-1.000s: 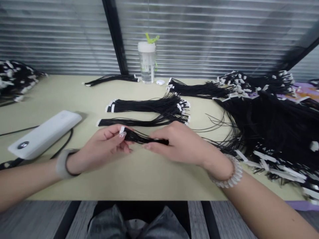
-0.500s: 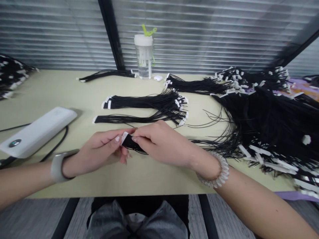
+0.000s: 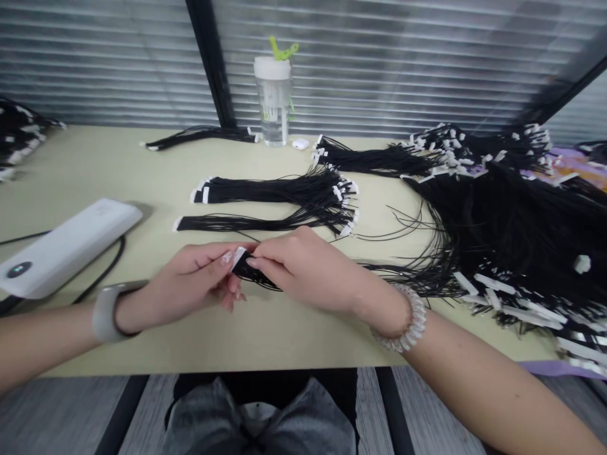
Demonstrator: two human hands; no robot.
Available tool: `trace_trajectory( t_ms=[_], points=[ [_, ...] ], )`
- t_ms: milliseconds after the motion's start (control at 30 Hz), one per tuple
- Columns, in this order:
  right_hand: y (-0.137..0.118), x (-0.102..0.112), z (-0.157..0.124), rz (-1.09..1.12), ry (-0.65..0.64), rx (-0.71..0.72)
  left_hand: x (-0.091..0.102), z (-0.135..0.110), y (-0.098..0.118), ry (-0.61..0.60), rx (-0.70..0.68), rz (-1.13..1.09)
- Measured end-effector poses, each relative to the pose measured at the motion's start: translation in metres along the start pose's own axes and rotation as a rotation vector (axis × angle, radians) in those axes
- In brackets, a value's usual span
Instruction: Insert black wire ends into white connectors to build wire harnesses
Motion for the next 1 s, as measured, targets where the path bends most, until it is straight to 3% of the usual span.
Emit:
trace_trajectory(
  t_ms=[300, 500, 600, 733, 833, 933, 1000],
  points=[
    [0.003, -0.006, 0.001, -0.182, 0.026, -0.049, -0.001, 0.002, 0.002, -0.002, -0.006, 0.034],
    [0.027, 0.003, 0.003, -0.251, 0.089, -0.158, 0.009, 0.002, 0.007, 0.117, -0.033, 0.108],
    [0.057, 0.024, -0.001, -0.294, 0.124, -0.291, 0.026, 0.002, 0.014, 0.241, -0.081, 0.118],
    [0.109, 0.078, -0.027, -0.374, 0.259, -0.544, 0.058, -0.001, 0.027, 0.447, -0.143, 0.011],
    [0.137, 0.112, -0.05, -0.376, 0.338, -0.652, 0.077, -0.003, 0.031, 0.574, -0.138, -0.114],
    [0.15, 0.129, -0.067, -0.324, 0.401, -0.736, 0.087, -0.002, 0.03, 0.626, -0.113, -0.118],
    [0.15, 0.13, -0.07, -0.251, 0.42, -0.746, 0.09, 0.003, 0.027, 0.589, -0.079, -0.042]
  ],
)
Point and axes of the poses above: each hand's wrist, its own z-axis towards the middle knuckle, its own x-axis out of the back of the hand, y = z × x, the point moved 10 cm from there along z, towards the middle knuckle, and after that the axes turned 3 degrees about -x, right-handed, at the moved point
